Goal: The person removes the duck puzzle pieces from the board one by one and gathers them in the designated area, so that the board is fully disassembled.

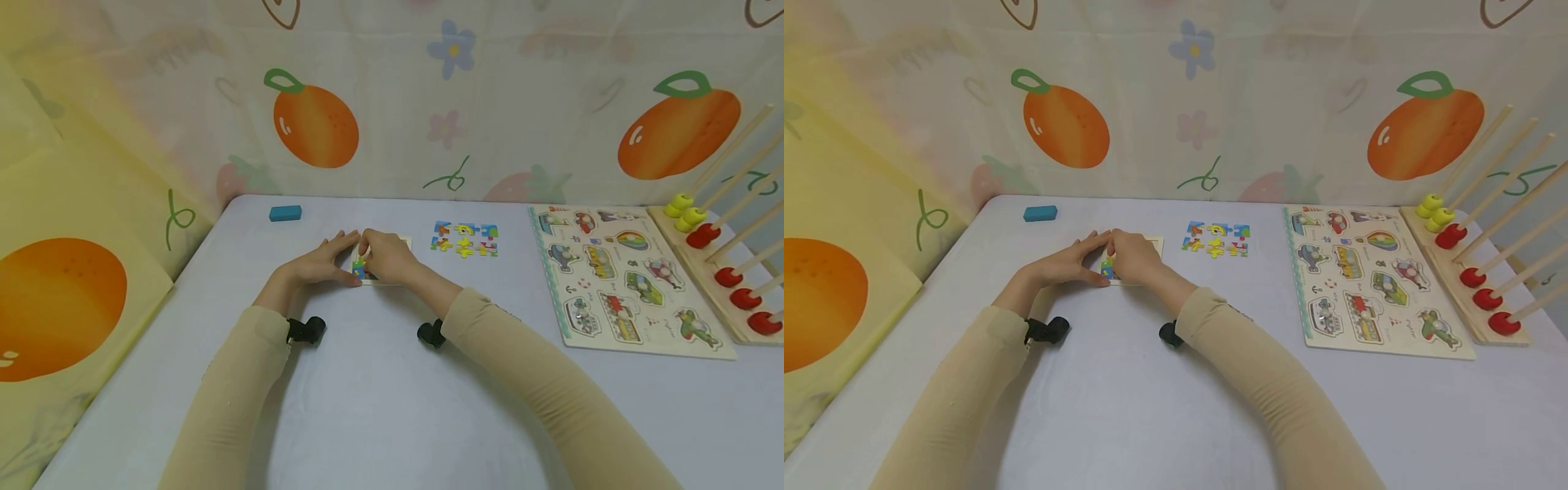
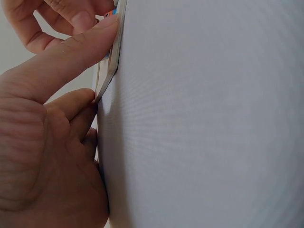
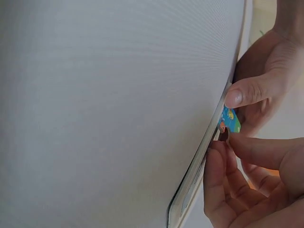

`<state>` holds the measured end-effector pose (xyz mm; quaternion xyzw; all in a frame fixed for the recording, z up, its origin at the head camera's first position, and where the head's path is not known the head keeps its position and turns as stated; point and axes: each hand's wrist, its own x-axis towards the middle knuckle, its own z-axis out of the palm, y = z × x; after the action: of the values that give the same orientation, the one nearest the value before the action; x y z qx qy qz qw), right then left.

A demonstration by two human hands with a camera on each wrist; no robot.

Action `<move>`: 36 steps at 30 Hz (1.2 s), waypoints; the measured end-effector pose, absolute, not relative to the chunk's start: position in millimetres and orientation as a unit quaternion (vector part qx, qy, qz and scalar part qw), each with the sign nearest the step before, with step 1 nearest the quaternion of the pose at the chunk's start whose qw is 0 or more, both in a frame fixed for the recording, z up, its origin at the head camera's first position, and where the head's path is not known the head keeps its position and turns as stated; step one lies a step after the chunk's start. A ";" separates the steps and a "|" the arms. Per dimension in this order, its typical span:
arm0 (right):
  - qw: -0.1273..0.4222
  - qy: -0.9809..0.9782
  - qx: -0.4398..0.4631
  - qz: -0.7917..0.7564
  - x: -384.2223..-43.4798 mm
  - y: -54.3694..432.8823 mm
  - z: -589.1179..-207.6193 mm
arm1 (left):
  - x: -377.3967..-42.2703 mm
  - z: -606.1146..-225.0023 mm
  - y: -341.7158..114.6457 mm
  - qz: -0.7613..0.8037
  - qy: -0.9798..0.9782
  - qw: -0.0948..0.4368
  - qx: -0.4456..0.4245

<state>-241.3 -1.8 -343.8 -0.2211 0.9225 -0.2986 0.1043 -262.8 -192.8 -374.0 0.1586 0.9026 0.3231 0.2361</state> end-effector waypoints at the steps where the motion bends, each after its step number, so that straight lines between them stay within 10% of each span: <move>1: 0.102 0.923 -0.219 -0.298 -241.5 -2.0 -343.9 | -262.8 -374.0 -192.9 0.323 0.903 0.236 0.159; 36: 0.165 0.862 -0.167 -0.450 -255.5 41.3 -309.6 | -263.5 -374.1 -189.0 0.295 0.914 0.238 0.142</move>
<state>-255.5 41.3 -309.6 -0.1674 0.8616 -0.4498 0.1654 -263.5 -189.0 -374.1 0.1418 0.9144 0.2950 0.2382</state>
